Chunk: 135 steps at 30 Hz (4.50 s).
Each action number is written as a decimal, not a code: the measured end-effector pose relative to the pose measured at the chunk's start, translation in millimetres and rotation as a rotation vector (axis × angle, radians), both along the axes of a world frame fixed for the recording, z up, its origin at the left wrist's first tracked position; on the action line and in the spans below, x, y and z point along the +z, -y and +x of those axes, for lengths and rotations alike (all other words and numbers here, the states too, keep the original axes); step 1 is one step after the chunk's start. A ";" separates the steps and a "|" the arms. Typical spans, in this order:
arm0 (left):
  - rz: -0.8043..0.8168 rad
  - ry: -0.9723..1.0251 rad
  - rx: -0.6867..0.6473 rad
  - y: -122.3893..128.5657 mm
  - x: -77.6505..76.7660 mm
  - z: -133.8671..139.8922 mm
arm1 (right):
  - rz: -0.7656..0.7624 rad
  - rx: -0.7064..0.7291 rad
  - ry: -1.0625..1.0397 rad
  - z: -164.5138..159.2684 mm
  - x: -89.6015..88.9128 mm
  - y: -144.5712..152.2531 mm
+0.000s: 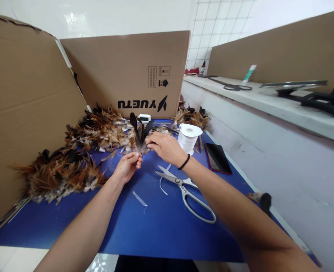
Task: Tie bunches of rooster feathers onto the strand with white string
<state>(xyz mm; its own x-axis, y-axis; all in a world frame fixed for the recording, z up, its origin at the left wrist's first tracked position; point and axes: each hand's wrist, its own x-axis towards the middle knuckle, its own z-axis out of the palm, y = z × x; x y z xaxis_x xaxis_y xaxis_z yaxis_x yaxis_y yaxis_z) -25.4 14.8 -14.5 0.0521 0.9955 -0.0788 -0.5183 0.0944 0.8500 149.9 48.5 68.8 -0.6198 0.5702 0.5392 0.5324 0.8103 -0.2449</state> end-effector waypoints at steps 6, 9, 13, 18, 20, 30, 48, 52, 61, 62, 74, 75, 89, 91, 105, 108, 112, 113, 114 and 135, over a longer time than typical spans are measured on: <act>-0.029 -0.022 -0.057 0.6 -0.9 -0.5 | -0.037 0.037 0.009 5.4 0.3 -6.6; -0.028 -0.041 -0.129 0.9 -2.4 -0.6 | -0.108 0.072 0.025 10.5 1.8 -10.9; -0.024 -0.070 -0.211 2.6 -2.8 -0.4 | -0.168 0.162 0.030 17.7 2.6 -13.7; -0.040 -0.103 -0.269 4.8 -2.0 -0.6 | -0.205 0.186 -0.029 20.8 0.6 -9.7; -0.045 -0.108 -0.272 4.9 -2.3 -1.0 | -0.208 0.181 -0.050 20.9 -0.1 -7.9; -0.054 -0.116 -0.281 4.1 -3.0 -0.7 | -0.196 0.207 -0.083 21.6 -2.9 -6.2; -0.095 -0.125 -0.324 5.1 -3.3 -1.0 | -0.048 0.321 -0.176 21.3 -14.8 -9.6; -0.094 -0.132 -0.315 4.9 -3.5 -0.7 | -0.021 0.309 -0.154 22.2 -16.0 -9.3; -0.108 -0.149 -0.275 3.8 -2.3 0.1 | -0.022 0.301 -0.150 21.6 -15.2 -7.6; -0.108 -0.151 -0.273 3.8 -2.4 0.1 | -0.024 0.300 -0.149 21.5 -15.3 -7.4; -0.110 -0.169 -0.259 4.4 -2.0 0.4 | -0.002 0.329 -0.168 20.7 -17.0 -7.8; -0.109 -0.169 -0.258 4.2 -1.8 0.5 | 0.001 0.331 -0.168 20.7 -16.9 -7.7; -0.086 -0.180 -0.267 3.9 -2.7 0.3 | 0.071 0.330 -0.126 20.1 -25.1 -10.8; -0.076 -0.186 -0.269 3.9 -3.4 0.3 | 0.070 0.319 -0.115 19.6 -26.5 -11.0; 0.132 -0.194 0.068 -1.9 -4.9 2.2 | 0.224 -0.173 -0.472 17.7 -3.9 34.5; 0.176 -0.202 0.119 -1.1 -4.3 4.0 | -0.006 -0.199 -0.415 7.9 -18.9 46.8; 0.226 -0.238 0.135 2.9 -2.4 7.1 | -0.298 -0.182 -0.319 -4.3 -37.9 50.3; 0.230 -0.242 0.137 3.4 -2.0 7.7 | -0.319 -0.185 -0.298 -4.7 -39.8 49.8; 0.233 -0.242 0.144 3.5 -1.8 8.0 | -0.323 -0.192 -0.267 -3.4 -40.4 49.3; 0.225 -0.031 0.515 -7.6 5.3 -11.4 | -0.319 -0.486 0.430 54.8 -57.6 59.4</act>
